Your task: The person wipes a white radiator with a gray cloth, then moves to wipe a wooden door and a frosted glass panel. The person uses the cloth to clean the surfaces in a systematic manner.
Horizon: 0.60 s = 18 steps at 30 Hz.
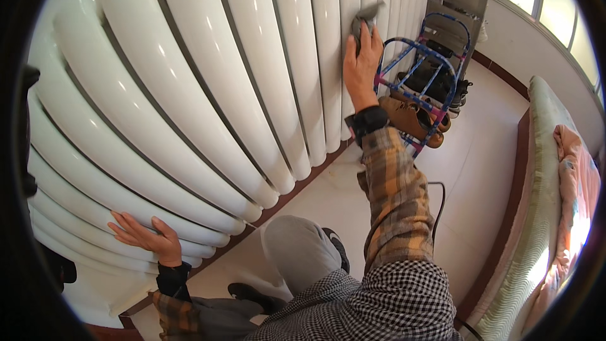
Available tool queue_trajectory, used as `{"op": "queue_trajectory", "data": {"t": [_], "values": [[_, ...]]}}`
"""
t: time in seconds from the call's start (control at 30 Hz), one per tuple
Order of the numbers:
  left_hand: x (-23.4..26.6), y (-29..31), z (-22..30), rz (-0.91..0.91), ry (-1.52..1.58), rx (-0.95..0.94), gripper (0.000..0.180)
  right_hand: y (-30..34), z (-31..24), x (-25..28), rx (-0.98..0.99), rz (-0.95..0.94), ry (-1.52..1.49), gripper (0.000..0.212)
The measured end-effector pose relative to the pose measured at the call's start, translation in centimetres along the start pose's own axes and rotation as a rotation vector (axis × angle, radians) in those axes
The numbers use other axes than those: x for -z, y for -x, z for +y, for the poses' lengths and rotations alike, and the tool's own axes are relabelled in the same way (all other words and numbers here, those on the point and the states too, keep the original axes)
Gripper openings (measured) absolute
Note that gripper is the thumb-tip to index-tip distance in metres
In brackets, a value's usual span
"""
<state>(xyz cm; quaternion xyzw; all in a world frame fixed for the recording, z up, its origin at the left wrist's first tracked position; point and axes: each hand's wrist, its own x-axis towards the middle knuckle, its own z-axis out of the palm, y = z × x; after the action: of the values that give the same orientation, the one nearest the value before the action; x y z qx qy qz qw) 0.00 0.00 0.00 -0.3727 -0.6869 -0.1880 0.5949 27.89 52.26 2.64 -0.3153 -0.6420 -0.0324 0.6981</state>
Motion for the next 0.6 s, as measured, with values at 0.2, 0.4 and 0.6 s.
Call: {"op": "queue_trajectory", "data": {"t": [0.2,0.4,0.6], "values": [[-0.9,0.3,0.9,0.037,-0.054,0.064,0.066,14.2,3.0,-0.9,-0.33,-0.07,-0.048,0.053],[-1.4,0.2,1.1,0.067,-0.079,0.051,0.066,29.1,7.1,-0.2,-1.023,-0.202,-0.185,0.054],[-1.3,0.2,1.0,0.06,-0.081,0.064,0.065,16.6,4.8,-0.8,-1.114,-0.13,-0.337,0.046]]}}
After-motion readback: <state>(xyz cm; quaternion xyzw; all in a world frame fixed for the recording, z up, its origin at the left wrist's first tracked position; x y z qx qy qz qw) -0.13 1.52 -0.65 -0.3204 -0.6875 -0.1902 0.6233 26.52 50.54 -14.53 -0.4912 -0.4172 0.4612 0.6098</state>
